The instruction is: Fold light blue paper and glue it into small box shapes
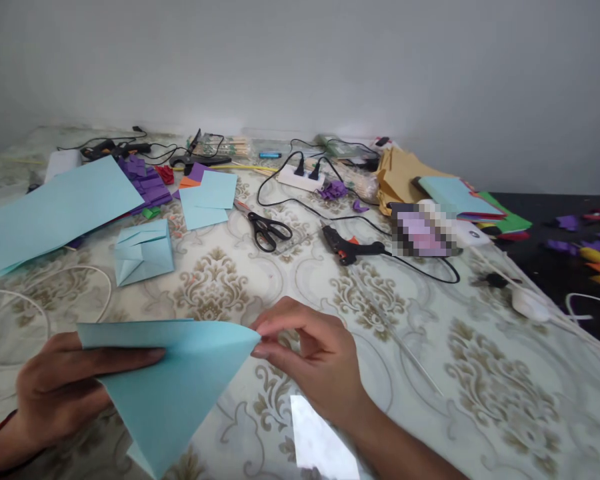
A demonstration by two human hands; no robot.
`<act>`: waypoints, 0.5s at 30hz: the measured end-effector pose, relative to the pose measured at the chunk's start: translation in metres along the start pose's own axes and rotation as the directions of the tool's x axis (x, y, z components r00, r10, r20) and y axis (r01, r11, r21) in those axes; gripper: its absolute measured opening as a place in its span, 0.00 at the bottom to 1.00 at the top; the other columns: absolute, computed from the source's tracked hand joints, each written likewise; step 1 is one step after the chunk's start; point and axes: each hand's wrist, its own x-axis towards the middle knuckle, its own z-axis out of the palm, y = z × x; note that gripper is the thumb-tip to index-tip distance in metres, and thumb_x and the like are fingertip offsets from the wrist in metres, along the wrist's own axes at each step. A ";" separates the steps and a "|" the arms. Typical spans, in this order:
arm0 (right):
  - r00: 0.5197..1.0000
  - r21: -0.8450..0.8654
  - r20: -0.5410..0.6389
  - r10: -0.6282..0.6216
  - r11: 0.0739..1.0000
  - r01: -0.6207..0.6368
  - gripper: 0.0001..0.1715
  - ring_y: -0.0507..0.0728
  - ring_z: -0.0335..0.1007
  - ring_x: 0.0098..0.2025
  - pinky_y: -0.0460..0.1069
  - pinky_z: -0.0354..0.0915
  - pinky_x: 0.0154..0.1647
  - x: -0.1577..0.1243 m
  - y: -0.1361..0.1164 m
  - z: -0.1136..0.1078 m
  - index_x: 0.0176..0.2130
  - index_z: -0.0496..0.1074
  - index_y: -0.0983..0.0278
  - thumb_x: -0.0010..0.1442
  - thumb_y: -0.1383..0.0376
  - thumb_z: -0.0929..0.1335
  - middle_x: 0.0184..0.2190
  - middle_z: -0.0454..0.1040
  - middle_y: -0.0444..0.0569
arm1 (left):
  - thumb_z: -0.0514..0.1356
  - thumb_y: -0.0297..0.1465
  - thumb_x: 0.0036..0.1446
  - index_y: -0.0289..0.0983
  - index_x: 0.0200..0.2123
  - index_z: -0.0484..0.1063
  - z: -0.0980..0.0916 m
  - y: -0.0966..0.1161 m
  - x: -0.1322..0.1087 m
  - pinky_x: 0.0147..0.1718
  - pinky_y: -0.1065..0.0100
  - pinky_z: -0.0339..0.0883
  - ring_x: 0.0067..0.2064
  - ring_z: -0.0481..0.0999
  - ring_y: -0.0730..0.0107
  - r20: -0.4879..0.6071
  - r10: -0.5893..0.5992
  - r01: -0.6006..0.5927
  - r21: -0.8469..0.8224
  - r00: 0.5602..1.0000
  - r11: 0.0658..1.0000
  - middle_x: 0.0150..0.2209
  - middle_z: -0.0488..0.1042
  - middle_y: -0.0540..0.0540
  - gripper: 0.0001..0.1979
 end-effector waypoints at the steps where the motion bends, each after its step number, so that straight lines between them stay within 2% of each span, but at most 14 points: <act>1: 0.999 -0.025 0.010 -0.031 0.999 0.032 0.05 0.56 0.79 0.33 0.50 0.75 0.32 0.000 0.000 -0.001 0.39 0.84 0.55 0.61 0.66 0.78 0.31 0.83 0.47 | 0.63 0.40 0.67 0.57 0.53 0.83 0.000 0.001 0.000 0.23 0.70 0.73 0.27 0.81 0.67 -0.009 -0.003 0.003 -0.004 1.000 1.000 0.34 0.85 0.50 0.13; 7: 0.985 -0.131 0.046 -0.165 0.977 0.169 0.10 0.55 0.79 0.33 0.50 0.75 0.34 0.001 -0.002 -0.002 0.39 0.84 0.60 0.59 0.75 0.77 0.31 0.83 0.48 | 0.63 0.46 0.67 0.54 0.45 0.86 0.005 0.011 -0.004 0.30 0.72 0.75 0.32 0.82 0.69 -0.067 -0.181 0.181 0.002 0.981 0.983 0.37 0.86 0.51 0.12; 15: 0.997 -0.076 0.026 -0.077 0.994 0.079 0.13 0.54 0.79 0.35 0.48 0.75 0.36 0.002 0.002 -0.001 0.39 0.84 0.59 0.58 0.76 0.76 0.32 0.82 0.46 | 0.64 0.46 0.66 0.54 0.43 0.86 0.006 0.010 -0.001 0.19 0.72 0.63 0.21 0.71 0.75 -0.066 -0.211 0.210 -0.027 0.975 0.977 0.28 0.82 0.53 0.10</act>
